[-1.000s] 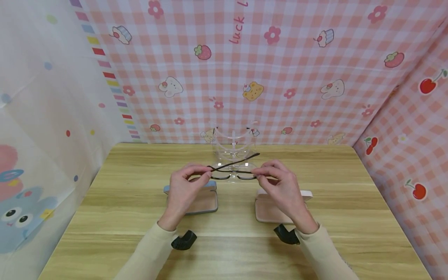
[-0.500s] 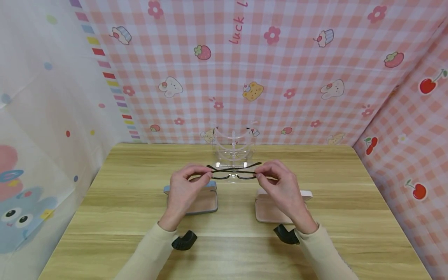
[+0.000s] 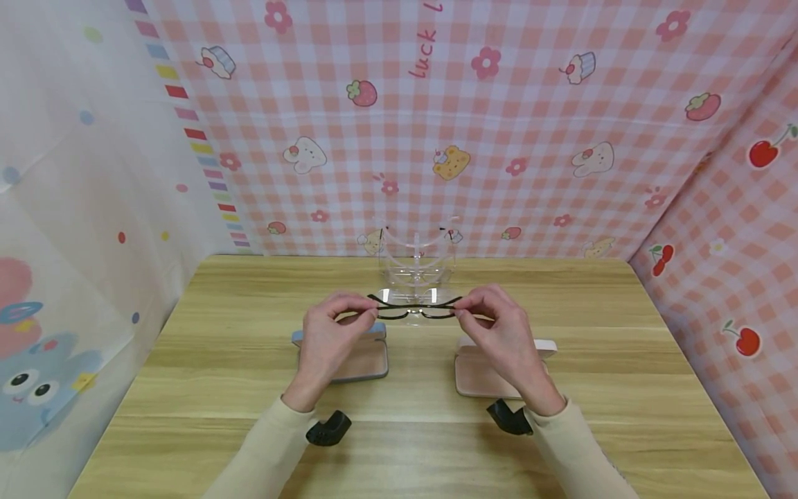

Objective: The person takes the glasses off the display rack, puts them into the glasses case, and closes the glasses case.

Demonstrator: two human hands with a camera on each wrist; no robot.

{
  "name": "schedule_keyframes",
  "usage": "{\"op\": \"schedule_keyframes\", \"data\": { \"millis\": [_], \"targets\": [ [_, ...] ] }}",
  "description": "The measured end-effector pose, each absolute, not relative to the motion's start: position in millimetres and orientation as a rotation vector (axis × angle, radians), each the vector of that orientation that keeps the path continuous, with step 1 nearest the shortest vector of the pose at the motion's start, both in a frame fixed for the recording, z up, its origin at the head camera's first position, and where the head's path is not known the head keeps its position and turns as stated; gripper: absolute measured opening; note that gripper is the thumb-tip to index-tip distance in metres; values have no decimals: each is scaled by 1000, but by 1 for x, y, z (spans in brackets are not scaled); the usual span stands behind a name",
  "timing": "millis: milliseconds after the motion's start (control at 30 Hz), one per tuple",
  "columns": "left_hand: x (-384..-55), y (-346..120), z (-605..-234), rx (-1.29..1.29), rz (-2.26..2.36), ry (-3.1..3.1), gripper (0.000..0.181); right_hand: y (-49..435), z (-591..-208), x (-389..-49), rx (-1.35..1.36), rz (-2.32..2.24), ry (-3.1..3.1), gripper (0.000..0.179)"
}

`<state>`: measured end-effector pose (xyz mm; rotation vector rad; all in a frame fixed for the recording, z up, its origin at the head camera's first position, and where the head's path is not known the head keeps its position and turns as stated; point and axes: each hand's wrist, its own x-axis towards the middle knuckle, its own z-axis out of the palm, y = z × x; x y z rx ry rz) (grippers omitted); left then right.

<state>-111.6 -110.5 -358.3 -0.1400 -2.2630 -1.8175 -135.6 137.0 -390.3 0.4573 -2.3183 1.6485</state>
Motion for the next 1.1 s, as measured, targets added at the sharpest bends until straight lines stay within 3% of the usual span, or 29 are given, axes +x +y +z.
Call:
{"op": "schedule_keyframes", "data": {
  "millis": [233, 567, 867, 1100],
  "targets": [
    [-112, -110, -359, -138, -1774, -2296, 9, 137, -390, -134, 449, 1623, -2333, 9],
    [-127, -119, -396, -216, -1929, -2253, 13, 144, -393, -132, 429, 1608, -2356, 6],
    [-125, -119, -401, -364, -1996, -2204, 23, 153, -396, -129, 439, 1735, -2327, 5],
    [-124, -117, -401, -375, -1971, -2206, 20, 159, -397, -127, 402, 1783, -2381, 8]
  ]
}}
